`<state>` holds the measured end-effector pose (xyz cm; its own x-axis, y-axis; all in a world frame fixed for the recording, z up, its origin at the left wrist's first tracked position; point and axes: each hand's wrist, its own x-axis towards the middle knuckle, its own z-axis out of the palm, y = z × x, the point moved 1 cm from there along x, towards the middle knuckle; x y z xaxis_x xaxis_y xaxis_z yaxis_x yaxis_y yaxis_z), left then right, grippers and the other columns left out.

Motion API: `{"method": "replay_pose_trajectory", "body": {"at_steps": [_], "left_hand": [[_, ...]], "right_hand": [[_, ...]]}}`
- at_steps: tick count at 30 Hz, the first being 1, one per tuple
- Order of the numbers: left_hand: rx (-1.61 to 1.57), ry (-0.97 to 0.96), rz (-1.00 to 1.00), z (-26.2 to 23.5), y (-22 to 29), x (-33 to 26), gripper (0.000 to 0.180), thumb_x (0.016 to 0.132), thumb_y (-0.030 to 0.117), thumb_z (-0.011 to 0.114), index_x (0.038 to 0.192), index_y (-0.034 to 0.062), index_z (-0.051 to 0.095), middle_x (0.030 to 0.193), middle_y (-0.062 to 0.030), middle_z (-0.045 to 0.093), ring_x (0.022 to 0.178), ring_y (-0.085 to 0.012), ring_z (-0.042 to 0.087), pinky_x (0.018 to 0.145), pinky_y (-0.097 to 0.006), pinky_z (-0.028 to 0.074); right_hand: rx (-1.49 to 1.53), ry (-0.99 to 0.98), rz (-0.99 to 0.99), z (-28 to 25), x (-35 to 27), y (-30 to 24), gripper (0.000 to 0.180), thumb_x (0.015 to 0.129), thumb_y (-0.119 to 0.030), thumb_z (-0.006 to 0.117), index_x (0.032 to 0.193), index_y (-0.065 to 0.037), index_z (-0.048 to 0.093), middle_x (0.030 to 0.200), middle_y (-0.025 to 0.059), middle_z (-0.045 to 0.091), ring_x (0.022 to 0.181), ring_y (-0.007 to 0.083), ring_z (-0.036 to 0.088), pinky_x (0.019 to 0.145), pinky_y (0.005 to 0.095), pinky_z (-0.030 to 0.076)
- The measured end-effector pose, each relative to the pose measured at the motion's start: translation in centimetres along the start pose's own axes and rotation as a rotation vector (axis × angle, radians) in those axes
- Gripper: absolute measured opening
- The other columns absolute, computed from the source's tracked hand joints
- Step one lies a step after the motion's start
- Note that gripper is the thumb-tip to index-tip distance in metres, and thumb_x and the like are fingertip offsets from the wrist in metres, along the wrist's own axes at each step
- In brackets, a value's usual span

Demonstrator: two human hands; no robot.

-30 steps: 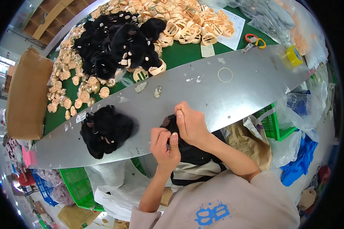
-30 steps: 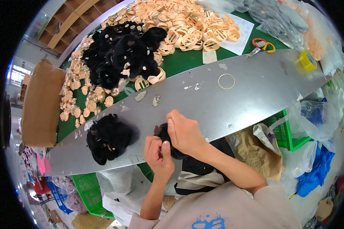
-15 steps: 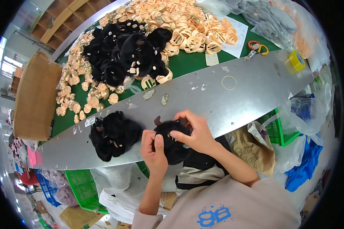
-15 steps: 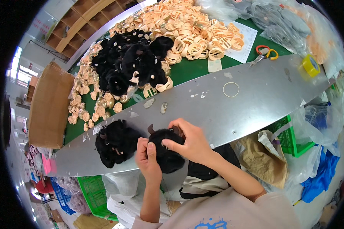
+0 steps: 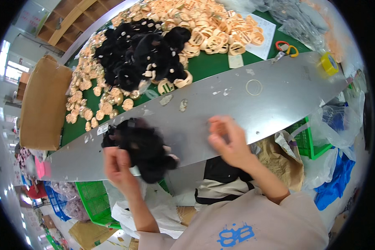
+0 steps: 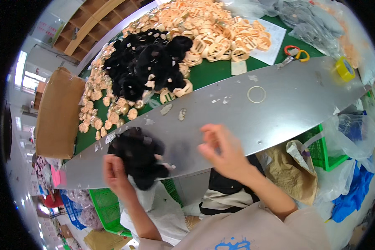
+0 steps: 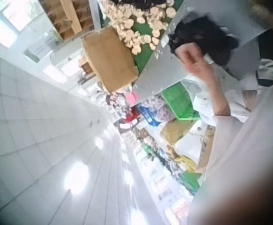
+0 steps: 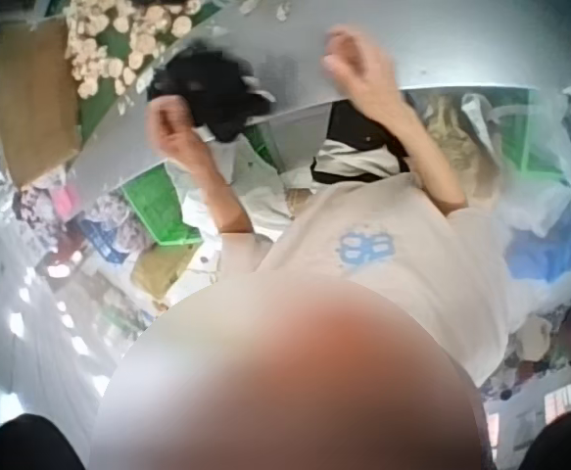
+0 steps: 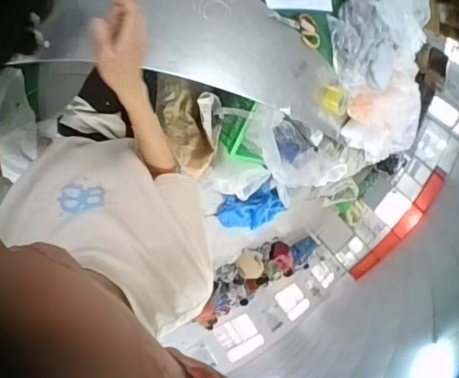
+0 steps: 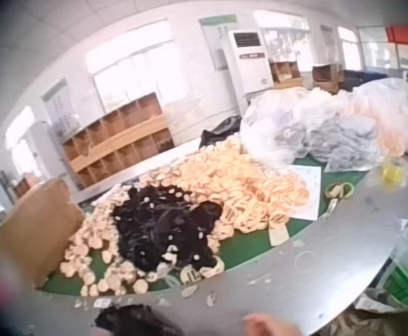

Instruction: The person repeatedly picks up small black plush toys and inserts round wooden pieces into their openings, then secures them with rubber bands. The person handles each toy one at a time, places the finished items on the table, and continues the cycle.

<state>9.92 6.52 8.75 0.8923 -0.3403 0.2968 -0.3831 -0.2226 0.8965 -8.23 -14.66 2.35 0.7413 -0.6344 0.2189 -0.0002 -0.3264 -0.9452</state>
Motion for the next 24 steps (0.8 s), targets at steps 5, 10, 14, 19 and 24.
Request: {"method": "replay_pose_trajectory", "body": {"at_steps": [5,10,14,19,24], "left_hand": [[0.712,0.128,0.525,-4.7,-1.3,4.7,0.037,0.092,0.016,0.062,0.124,-0.0005,0.055,0.122,-0.0162,0.057,0.113,-0.0299,0.053,0.102,-0.038,0.038],[1.018,-0.063,0.42,-2.9,-5.4,2.6,0.04,0.092,0.027,0.06,0.124,0.004,0.058,0.135,-0.0176,0.053,0.126,-0.0409,0.047,0.106,-0.045,0.035],[0.66,0.029,0.352,-4.1,-4.6,5.4,0.035,0.091,0.024,0.062,0.118,0.0024,0.061,0.116,-0.0151,0.064,0.112,-0.0354,0.058,0.098,-0.043,0.042],[0.488,-0.019,0.25,-4.2,-3.9,14.0,0.024,0.087,0.012,0.065,0.109,0.0015,0.065,0.097,-0.0131,0.069,0.088,-0.0267,0.067,0.078,-0.037,0.052],[0.937,-0.244,0.012,-4.5,-13.3,22.2,0.037,0.072,0.028,0.075,0.099,0.0037,0.067,0.09,-0.0143,0.07,0.083,-0.0315,0.067,0.076,-0.041,0.053]], "right_hand": [[0.006,0.239,0.121,-4.9,-0.2,3.7,0.018,0.094,-0.015,0.059,0.105,-0.001,0.06,0.085,0.0027,0.06,0.073,0.0093,0.056,0.067,0.024,0.047],[-0.149,0.261,0.089,-8.0,-0.8,4.4,0.012,0.095,-0.012,0.057,0.098,0.0,0.06,0.084,0.0032,0.06,0.071,0.0088,0.056,0.065,0.0233,0.046],[-0.216,0.256,0.071,-9.0,-0.6,4.7,0.011,0.094,-0.01,0.056,0.094,-0.001,0.061,0.079,0.0027,0.058,0.066,0.0089,0.054,0.061,0.0233,0.043],[-0.447,0.299,-0.022,-7.7,-0.3,3.8,0.007,0.091,-0.007,0.057,0.09,-0.001,0.062,0.075,0.0052,0.055,0.059,0.0122,0.051,0.054,0.0257,0.04],[-0.524,0.316,-0.156,-7.0,-0.2,3.4,0.004,0.087,-0.004,0.059,0.088,-0.002,0.062,0.074,0.0087,0.056,0.057,0.0193,0.053,0.051,0.0305,0.041]]}}
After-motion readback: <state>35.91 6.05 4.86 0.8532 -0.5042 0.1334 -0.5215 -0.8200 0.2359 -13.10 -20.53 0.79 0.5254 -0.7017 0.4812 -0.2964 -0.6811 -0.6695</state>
